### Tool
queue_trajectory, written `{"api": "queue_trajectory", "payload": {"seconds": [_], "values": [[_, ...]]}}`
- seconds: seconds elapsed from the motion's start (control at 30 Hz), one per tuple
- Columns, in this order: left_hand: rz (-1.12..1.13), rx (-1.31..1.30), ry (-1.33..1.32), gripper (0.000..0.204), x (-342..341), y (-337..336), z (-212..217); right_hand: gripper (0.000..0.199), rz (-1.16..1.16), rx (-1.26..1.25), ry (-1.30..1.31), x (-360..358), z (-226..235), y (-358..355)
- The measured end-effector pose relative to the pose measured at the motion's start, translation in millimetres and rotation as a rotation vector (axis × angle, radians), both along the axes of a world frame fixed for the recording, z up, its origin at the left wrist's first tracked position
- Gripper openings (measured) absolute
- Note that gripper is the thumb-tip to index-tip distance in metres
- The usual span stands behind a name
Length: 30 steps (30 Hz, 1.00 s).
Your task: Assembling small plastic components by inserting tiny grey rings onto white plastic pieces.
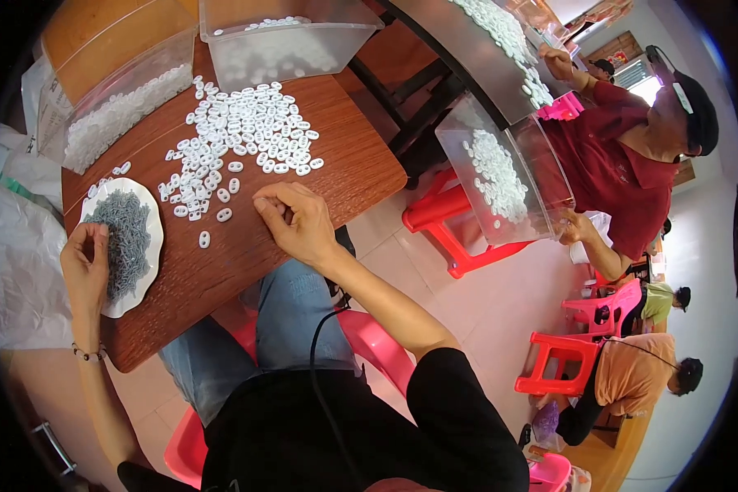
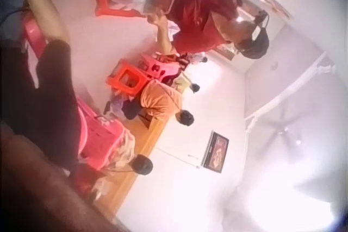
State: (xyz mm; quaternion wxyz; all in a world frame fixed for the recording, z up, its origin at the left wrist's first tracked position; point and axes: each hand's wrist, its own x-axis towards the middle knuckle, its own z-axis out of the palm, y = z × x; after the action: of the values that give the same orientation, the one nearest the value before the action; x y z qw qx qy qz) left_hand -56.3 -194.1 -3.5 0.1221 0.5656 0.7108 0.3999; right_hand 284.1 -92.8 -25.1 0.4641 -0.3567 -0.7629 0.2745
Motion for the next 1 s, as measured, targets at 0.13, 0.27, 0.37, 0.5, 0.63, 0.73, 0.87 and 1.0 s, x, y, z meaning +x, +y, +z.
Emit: {"api": "queue_trajectory", "payload": {"seconds": [0.13, 0.27, 0.37, 0.5, 0.63, 0.73, 0.87, 1.0], "values": [[0.013, -0.036, -0.213, 0.016, -9, 1, -6, 0.009, -0.002, -0.156, 0.016, 0, 2, 1], [0.038, -0.052, -0.339, 0.019, 2, 1, 1, 0.009, 0.055, -0.179, 0.04, 1, 3, 8], [0.019, 0.002, -0.435, 0.019, 9, -5, 8, 0.011, 0.137, -0.321, 0.068, -8, 20, 5], [-0.012, 0.087, -0.411, 0.016, 22, -16, 24, 0.011, 0.26, -0.214, 0.067, -46, 54, -5], [-0.034, 0.211, -0.351, 0.016, 51, -11, 39, 0.011, 0.535, -0.312, 0.195, -96, 54, -5], [-0.017, 0.248, -0.349, 0.017, 55, -18, 44, 0.013, 0.66, -0.411, 0.296, -133, 54, -13], [-0.043, 0.213, -0.447, 0.017, 42, -18, 30, 0.015, 0.572, -0.299, 0.241, -150, 56, -19], [0.049, 0.178, -0.767, 0.017, 32, -26, 19, 0.018, 0.493, -0.179, 0.189, -159, 60, -27]]}}
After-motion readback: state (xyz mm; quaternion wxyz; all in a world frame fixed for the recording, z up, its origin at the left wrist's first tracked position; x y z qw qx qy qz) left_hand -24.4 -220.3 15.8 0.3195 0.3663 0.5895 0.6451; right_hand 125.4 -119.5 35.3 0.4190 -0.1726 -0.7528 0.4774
